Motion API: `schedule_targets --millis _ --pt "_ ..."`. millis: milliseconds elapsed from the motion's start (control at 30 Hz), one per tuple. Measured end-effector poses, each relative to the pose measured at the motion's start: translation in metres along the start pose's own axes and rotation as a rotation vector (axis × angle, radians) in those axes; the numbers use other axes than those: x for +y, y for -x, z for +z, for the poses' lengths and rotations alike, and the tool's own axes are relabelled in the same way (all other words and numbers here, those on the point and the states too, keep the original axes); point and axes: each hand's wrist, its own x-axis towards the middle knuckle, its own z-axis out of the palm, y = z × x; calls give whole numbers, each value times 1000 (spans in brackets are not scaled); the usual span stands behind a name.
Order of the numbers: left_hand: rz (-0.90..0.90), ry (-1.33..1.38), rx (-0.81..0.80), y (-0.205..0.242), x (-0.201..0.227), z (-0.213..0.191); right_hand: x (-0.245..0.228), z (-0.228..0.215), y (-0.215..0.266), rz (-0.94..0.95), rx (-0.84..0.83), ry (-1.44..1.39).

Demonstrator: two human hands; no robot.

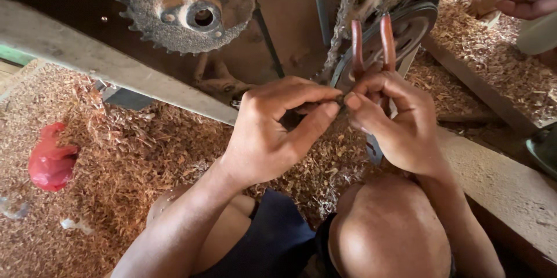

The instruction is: The person sits on the floor and repairs a metal chain on a machine. They use pliers to remove a master link, then reattach the chain to the gears and secure it with the master link.

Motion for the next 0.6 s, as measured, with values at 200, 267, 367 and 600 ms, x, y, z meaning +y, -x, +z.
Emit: schedule_targets --millis 200,267,367,600 --pt "-40 1 -58 -1 -2 -1 4 1 1 -140 -8 297" --pt "-35 20 -114 -2 0 -7 2 0 4 -104 -31 273" --pt "-13 51 -209 -3 5 -13 -9 -4 11 -15 -100 213" --pt "-48 237 -302 -10 36 -28 -39 5 4 -189 -159 85"
